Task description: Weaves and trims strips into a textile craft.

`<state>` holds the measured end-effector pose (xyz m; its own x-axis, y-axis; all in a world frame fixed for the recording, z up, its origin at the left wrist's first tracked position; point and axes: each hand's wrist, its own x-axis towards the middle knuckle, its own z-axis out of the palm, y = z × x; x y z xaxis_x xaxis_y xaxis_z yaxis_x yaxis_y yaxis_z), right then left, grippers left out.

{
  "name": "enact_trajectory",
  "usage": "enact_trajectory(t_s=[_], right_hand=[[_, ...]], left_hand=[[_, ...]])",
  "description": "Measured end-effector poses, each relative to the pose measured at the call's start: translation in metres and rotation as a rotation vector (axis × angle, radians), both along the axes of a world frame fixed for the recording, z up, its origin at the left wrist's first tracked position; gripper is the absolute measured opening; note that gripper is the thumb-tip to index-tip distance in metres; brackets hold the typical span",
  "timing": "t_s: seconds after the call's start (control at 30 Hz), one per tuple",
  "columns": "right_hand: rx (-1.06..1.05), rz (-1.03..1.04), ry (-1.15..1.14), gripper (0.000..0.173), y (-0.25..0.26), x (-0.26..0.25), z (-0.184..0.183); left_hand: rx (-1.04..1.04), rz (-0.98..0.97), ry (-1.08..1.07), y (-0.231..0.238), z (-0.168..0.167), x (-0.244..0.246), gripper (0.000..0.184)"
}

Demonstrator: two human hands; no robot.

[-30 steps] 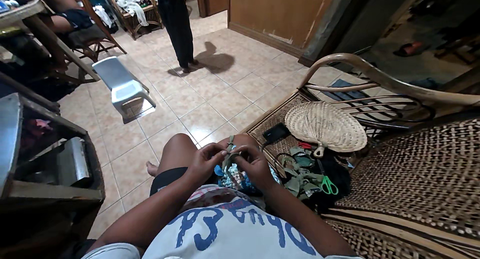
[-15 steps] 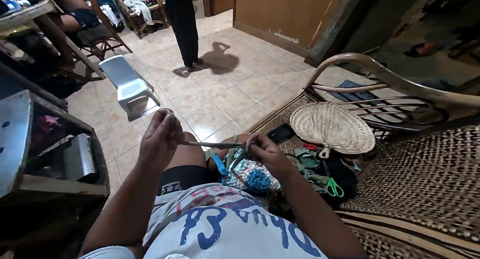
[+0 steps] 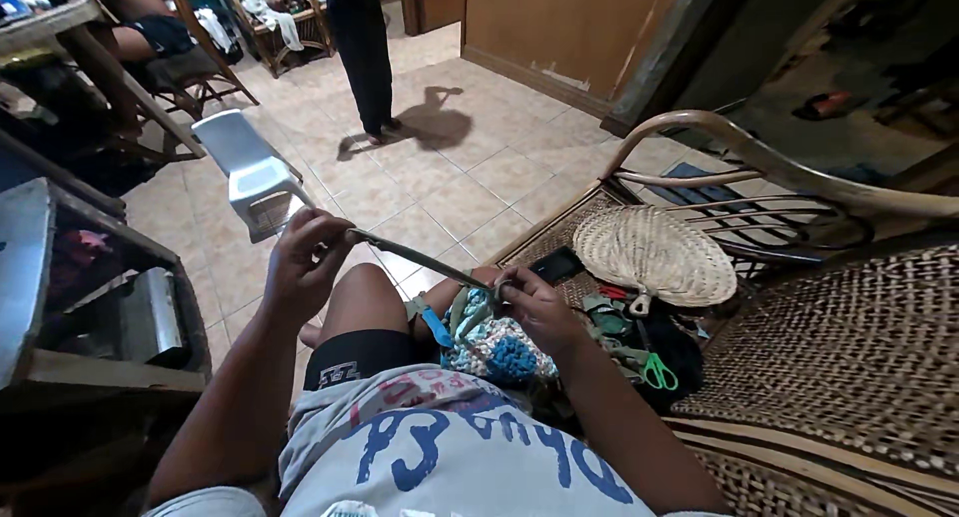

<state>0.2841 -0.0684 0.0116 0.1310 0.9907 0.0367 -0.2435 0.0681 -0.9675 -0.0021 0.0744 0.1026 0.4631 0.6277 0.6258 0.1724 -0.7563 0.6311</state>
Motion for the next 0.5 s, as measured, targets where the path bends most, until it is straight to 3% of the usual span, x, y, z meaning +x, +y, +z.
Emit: enact_trajectory(t_s=[0.07,0.2,0.37,0.5], right_hand=[[0.01,0.011,-0.006,0.014,0.004,-0.006,-0.003],[0.03,0.007,0.009,0.015,0.01,-0.013,-0.012],[0.103,0.068,0.026,0.015,0.014,-0.021,-0.024],[0.191,0.076,-0.023,0.028,0.019,-0.026,-0.016]], left_hand=[[-0.247,-0.136,-0.255,-0.001,-0.005,0.005,0.013],[-0.619,-0.332,-0.606,-0.01,0.014,0.019,0.026],[-0.688,-0.529,-0.619,-0.018,0.035,0.025,0.026],[-0.652,-0.616,-0.586,-0.024,0.05,0.035,0.025]])
